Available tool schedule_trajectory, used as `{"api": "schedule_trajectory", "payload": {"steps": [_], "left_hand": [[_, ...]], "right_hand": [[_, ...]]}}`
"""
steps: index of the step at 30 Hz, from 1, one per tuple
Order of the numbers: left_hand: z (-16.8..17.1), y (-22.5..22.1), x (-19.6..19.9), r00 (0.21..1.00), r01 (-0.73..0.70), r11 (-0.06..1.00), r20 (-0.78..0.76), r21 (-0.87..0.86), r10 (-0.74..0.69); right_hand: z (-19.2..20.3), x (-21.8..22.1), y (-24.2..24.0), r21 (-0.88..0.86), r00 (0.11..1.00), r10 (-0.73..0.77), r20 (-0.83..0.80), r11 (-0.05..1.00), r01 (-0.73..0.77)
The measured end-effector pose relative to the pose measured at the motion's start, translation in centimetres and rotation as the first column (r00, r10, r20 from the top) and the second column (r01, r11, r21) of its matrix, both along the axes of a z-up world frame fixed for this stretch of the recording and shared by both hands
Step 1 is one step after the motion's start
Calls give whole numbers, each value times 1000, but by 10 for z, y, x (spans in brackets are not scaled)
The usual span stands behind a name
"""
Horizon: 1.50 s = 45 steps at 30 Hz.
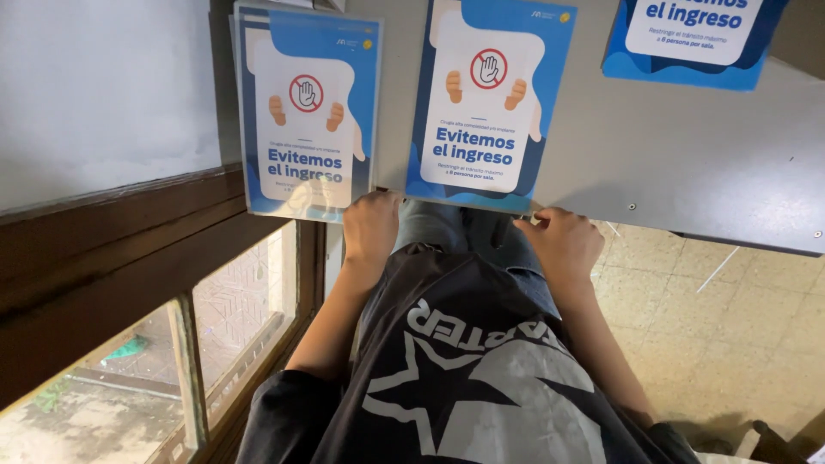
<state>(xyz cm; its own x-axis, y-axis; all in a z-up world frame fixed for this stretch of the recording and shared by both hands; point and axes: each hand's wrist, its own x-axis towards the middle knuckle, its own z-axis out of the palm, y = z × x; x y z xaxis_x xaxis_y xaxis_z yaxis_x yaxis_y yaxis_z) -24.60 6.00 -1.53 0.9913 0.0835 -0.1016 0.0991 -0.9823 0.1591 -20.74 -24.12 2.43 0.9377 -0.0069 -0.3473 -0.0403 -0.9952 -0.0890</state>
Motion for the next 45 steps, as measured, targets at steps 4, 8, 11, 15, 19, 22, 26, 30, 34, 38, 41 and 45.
{"api": "schedule_trajectory", "payload": {"steps": [4,8,11,15,19,22,26,30,34,38,41,45], "left_hand": [[-9,-5,0,998,-32,994,-48,-103,27],[-24,-9,-2,1000,-17,994,-17,-104,15],[-15,-8,-2,1000,-29,993,-12,-116,27],[-9,-4,-2,993,-119,979,-30,-163,116],[-6,-7,1,993,-118,972,-20,-203,117],[-7,-6,5,987,-160,932,-44,-324,154],[18,-9,20,918,-394,599,-276,-697,283],[21,-5,55,824,-559,339,-459,-757,332],[-16,-16,102,837,-514,192,-440,-836,326],[-34,-34,118,914,-321,0,-309,-947,262],[-20,-46,111,938,-268,-49,-272,-962,217],[46,-34,117,970,-20,253,43,-967,239]], "right_hand": [[-19,-4,0,29,999,-30,-13,999,31],[-20,-4,3,42,994,-102,31,994,100],[-20,-4,0,81,987,-162,-3,984,161],[-18,-1,-6,267,974,-205,-99,937,225],[-5,7,-4,370,964,-233,-128,891,264],[5,16,0,511,881,-305,-363,725,462],[13,33,15,724,791,-436,-428,359,590],[0,62,18,839,832,-384,-401,211,502],[7,102,48,862,810,-413,-416,104,496],[-48,121,16,927,915,-381,-133,279,251],[18,122,-3,859,959,-245,144,512,2],[127,112,-40,506,952,195,234,812,-291]]}}
